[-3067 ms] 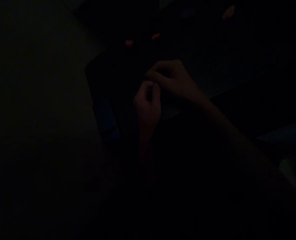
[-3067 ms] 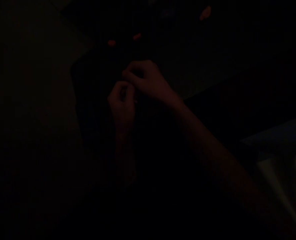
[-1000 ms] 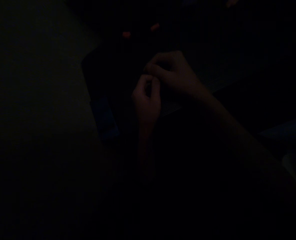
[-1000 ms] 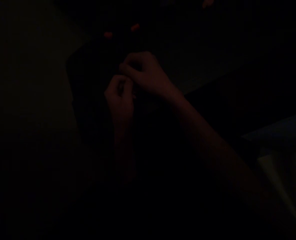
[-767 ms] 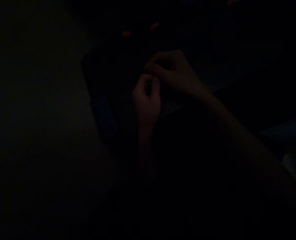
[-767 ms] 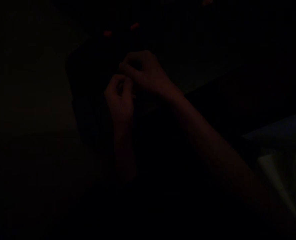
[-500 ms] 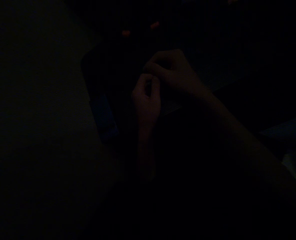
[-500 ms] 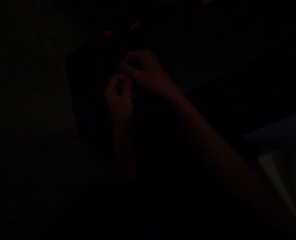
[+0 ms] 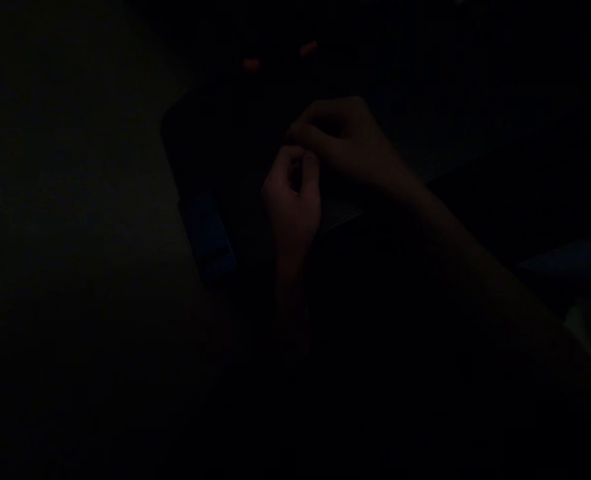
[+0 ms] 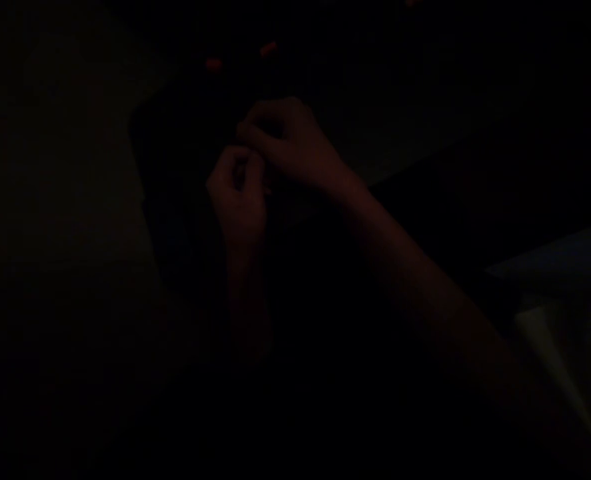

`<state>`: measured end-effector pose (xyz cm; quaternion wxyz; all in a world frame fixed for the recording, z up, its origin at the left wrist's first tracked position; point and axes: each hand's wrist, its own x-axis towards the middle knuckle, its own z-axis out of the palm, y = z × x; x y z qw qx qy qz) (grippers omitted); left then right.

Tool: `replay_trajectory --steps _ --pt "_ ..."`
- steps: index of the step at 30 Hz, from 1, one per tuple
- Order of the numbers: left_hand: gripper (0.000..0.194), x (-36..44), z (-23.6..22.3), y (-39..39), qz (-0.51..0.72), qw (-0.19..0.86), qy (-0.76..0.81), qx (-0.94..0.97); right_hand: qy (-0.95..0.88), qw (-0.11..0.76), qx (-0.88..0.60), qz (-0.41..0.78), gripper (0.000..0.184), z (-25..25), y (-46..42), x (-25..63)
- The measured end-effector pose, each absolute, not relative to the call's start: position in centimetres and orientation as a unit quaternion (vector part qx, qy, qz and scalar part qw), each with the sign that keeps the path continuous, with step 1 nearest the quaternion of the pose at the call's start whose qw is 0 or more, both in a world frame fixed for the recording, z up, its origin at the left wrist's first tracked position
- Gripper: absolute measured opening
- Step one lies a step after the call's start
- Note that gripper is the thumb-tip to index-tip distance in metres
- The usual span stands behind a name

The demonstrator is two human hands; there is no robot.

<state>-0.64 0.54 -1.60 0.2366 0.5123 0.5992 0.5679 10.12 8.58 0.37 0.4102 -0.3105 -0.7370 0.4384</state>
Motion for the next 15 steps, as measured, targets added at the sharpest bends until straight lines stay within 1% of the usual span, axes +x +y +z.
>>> replay_trajectory --steps 8,15 --pt "0.023 -0.55 -1.86 0.63 0.583 0.217 0.582 0.524 -0.731 0.413 -0.314 0.442 0.019 0.51 8.46 10.12" --pt "0.027 -0.57 -1.80 0.61 0.577 0.213 0.585 0.529 -0.730 0.421 -0.307 0.443 0.020 0.44 8.44 10.11"
